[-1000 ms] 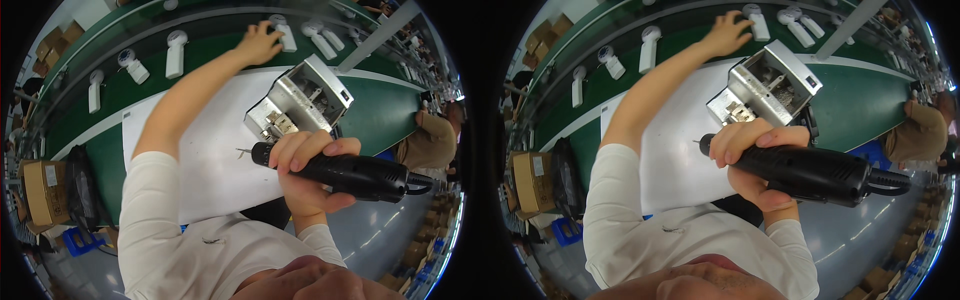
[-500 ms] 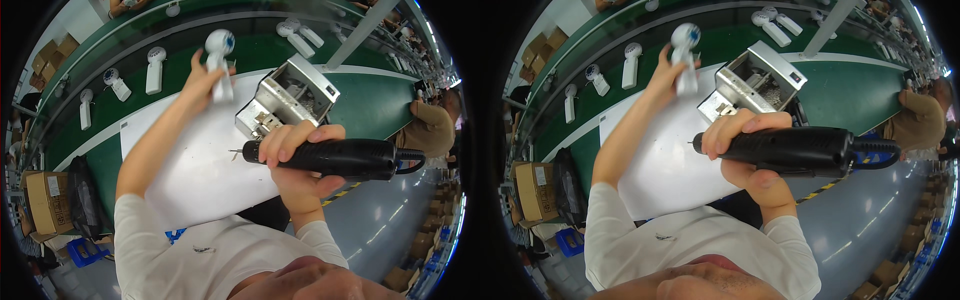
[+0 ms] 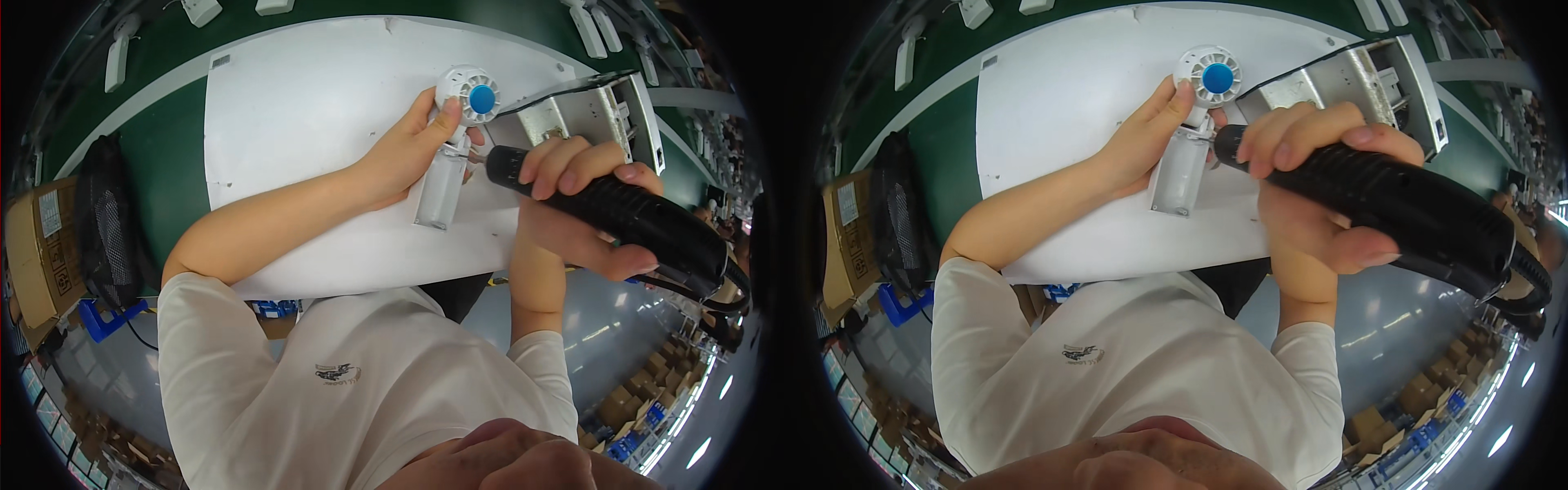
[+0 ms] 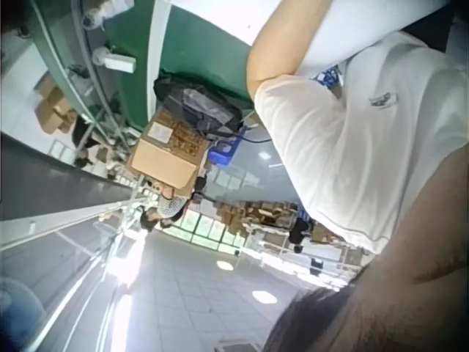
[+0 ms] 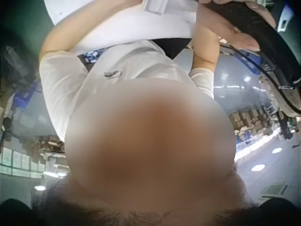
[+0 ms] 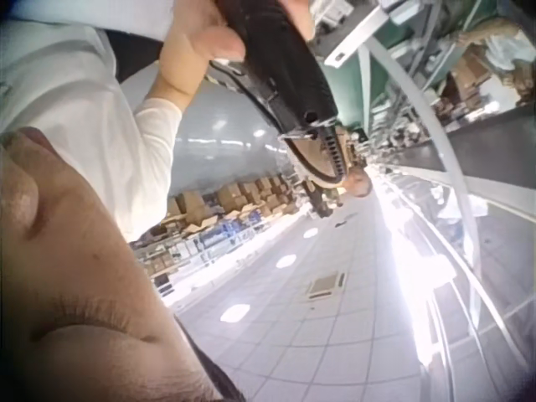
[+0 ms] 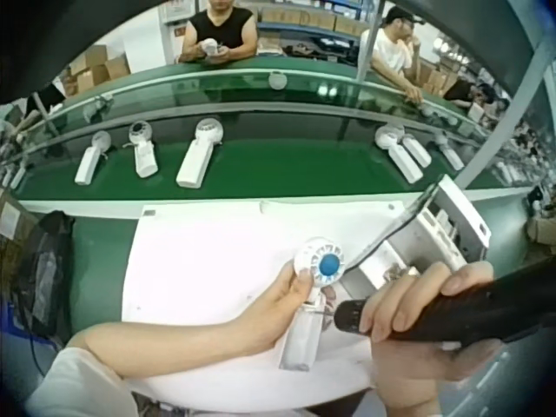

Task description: Assembling plastic electronic components using a power screwdriver at a manual assembly station.

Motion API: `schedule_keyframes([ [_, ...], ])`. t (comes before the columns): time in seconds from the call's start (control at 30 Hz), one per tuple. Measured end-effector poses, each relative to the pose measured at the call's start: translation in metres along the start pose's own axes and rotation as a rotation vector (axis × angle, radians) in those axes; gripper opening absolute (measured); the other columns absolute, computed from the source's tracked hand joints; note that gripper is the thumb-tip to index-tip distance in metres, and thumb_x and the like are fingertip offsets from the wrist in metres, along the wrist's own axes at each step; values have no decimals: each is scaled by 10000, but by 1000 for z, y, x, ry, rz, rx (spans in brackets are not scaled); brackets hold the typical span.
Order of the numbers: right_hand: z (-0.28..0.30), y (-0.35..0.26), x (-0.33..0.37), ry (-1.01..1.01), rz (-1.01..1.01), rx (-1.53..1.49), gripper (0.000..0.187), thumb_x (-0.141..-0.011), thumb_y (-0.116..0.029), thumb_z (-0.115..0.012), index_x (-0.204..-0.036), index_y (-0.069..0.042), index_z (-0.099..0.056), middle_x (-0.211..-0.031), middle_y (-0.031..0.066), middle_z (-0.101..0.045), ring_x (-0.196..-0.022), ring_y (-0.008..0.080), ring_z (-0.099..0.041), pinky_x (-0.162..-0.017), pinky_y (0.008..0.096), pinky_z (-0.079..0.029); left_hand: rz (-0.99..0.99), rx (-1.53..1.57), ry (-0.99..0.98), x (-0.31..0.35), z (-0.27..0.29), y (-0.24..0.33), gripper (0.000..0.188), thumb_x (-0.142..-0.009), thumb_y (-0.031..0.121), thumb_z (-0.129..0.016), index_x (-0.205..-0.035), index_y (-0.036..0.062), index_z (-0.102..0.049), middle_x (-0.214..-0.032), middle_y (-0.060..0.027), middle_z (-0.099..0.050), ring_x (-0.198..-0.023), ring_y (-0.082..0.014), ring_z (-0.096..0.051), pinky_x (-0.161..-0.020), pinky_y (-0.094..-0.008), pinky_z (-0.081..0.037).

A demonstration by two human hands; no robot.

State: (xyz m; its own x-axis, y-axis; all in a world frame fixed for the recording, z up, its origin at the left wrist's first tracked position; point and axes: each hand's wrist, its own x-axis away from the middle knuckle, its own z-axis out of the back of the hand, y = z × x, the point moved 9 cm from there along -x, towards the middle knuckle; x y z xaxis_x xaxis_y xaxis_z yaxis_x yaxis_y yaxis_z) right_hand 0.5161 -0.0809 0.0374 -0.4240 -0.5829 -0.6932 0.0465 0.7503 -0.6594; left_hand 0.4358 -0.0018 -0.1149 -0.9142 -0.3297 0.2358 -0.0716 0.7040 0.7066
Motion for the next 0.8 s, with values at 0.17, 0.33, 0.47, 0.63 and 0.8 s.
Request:
schedule_keyframes([
  [0.17, -2, 16, 4, 5, 6, -31, 734, -840, -779, -367, -1128, -120, -513, -682, 53, -485, -468, 147, -441, -417, 308, -409, -10, -15, 4, 7, 2, 2, 507, -1012, 450, -421, -1383, 131, -288, -1049, -63, -581, -845, -133, -573, -724, -273, -510],
  [0.33, 8, 33, 2, -5, -23, -102, 723, -861, -768, -337, -1129, -121, -514, -673, 52, -485, -459, 145, -436, -404, 301, -402, -7, -26, 10, 2, -1, 0, 507, -1013, 441, -431, -1390, 133, -291, -1041, -63, -572, -843, -128, -563, -724, -267, -497],
  [0.47, 9, 41, 2, -5, -26, -125, 716, -876, -760, -318, -1130, -120, -513, -664, 51, -482, -451, 143, -435, -393, 296, -397, 20, -13, 13, -1, 0, -1, 501, -1011, 438, -439, -1383, 131, -305, -1037, -63, -565, -843, -125, -558, -727, -268, -498],
  [0.63, 2, 46, 1, -21, -4, -155, 723, -885, -757, -301, -1135, -113, -513, -658, 52, -484, -447, 145, -439, -382, 297, -393, 39, -10, 21, -2, 1, -4, 492, -1009, 439, -442, -1370, 127, -324, -1041, -63, -562, -847, -124, -560, -736, -274, -509],
  [0.8, -4, 37, -7, -70, -22, -117, 730, -893, -749, -291, -1142, -100, -513, -659, 65, -499, -453, 162, -461, -380, 308, -406, 56, -3, 27, 0, -1, -5, 483, -1010, 442, -435, -1363, 128, -336, -1055, -64, -565, -864, -127, -571, -749, -285, -521],
])
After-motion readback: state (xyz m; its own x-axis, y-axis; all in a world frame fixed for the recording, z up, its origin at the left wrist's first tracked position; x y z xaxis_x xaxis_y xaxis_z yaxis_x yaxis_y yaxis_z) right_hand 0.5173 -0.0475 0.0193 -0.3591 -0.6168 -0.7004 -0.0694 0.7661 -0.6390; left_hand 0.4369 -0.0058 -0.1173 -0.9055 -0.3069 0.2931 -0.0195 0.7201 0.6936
